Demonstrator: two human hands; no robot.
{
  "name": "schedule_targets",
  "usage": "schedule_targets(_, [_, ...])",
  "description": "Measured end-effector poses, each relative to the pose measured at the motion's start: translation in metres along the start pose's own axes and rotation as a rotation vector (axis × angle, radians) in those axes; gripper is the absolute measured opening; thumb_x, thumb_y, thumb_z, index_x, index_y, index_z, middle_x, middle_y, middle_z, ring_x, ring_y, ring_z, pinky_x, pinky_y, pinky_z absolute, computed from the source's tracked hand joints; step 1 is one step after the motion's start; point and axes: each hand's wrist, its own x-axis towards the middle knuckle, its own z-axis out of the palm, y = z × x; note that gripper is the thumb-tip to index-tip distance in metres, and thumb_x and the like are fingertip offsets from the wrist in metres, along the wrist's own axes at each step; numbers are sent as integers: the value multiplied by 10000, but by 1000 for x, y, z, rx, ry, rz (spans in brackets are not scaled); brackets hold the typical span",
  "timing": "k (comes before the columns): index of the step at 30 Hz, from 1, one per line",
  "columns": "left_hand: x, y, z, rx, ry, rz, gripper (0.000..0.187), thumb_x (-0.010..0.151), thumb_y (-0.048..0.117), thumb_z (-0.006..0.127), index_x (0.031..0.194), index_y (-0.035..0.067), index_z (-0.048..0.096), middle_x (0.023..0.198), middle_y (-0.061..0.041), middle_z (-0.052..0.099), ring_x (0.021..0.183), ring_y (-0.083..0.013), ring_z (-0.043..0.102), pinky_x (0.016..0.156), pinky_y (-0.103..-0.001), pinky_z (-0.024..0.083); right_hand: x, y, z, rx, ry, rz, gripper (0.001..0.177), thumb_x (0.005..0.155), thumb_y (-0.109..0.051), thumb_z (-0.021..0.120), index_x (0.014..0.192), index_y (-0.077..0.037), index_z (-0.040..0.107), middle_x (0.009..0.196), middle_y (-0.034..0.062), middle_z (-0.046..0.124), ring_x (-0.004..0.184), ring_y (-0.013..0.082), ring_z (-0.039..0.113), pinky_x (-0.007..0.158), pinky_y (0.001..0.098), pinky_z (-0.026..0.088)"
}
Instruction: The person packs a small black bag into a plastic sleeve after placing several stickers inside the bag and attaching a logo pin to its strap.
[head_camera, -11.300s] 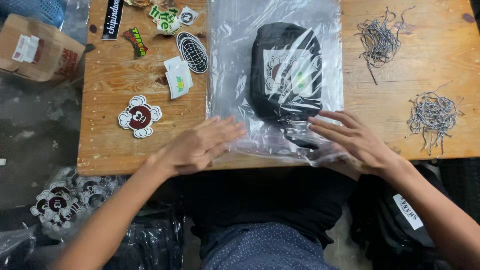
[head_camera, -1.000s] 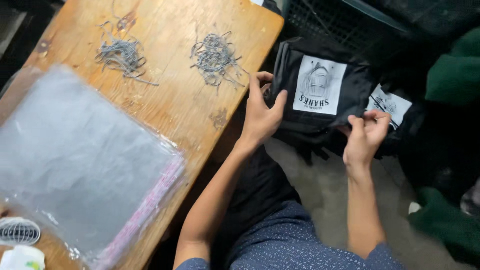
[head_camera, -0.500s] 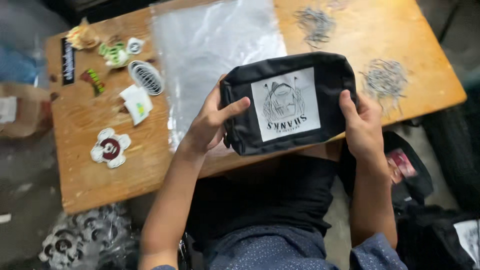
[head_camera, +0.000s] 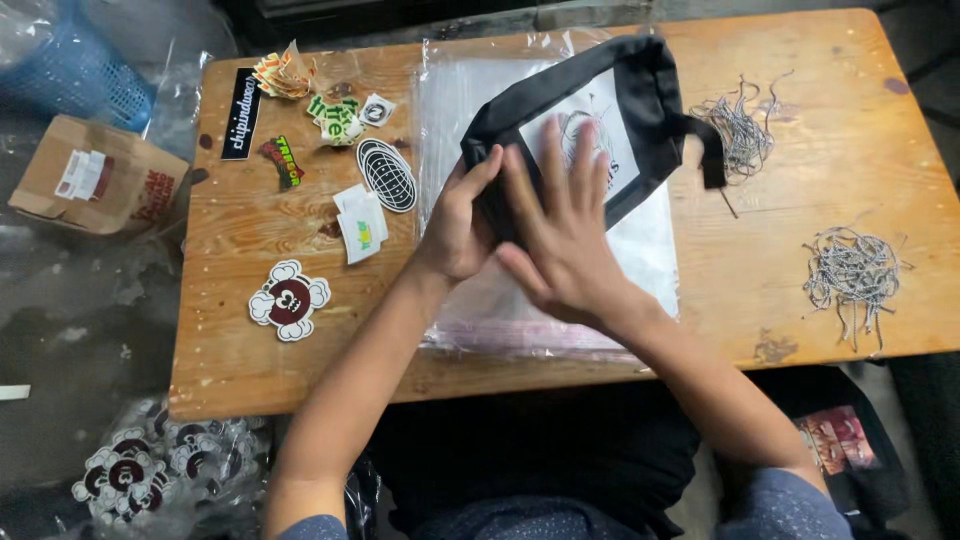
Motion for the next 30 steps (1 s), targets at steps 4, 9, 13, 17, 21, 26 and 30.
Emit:
schedule_targets(4, [1,19,-8,104,131,-129,101,1016,227,633,931,182,662,780,95,639,500,10,559,345,-130,318,12,12,-9,-33,-180,-259,847,1039,-638,137,1641,-51,232,1655,347,45,1559,482,-10,1216,699,-81])
schedule_targets(9, [6,31,-15,75,46,-71,543,989,249,626,1481,62,493,1440,-164,586,1307,-308,580,1117,-438,498,35,99,-22,-154,-13,18,980,949,-866,352,1717,-259,317,1711,123,-106,1562,426,-145,1271,786,51])
schedule_targets(13, [10,35,-26,64,104,-55,496,997,212,596,1447,19,512,1445,-187,584,1337,-297,568,1170,-421,467,47,135,-38,-3,16,238,984,1035,-558,683,1643,-93,63,1726,206,143,1594,434,137,1292,620,189])
schedule_targets(17, [6,36,-27,238,97,-14,553,965,303,646,1424,22,518,1326,-136,642,1195,-232,637,1002,-342,546,37,149,-22,589,181,500,164,1073,-127,672,1184,-96,555,728,-60,410,660,43,356,588,222,273])
schedule_targets(21, [-2,17,-47,306,9,155,667,860,90,810,1443,60,488,1323,-211,657,1229,-287,636,1058,-510,548,12,205,13,671,319,518,157,1161,-65,591,1137,29,714,610,87,606,459,130,563,412,193,431])
schedule_targets(26, [-5,12,-53,243,55,135,598,838,-110,701,1394,9,516,1223,-225,681,1151,-335,672,1016,-534,557,7,179,7,569,315,529,215,1177,-35,483,1142,38,683,741,113,606,515,178,589,424,251,446])
schedule_targets(30, [-8,3,-65,173,93,72,601,777,-163,681,1345,-13,553,1170,-238,695,1106,-358,687,980,-542,568,23,118,-26,108,352,58,505,1064,-178,676,1432,99,469,1317,305,509,1234,525,523,1040,590,410])
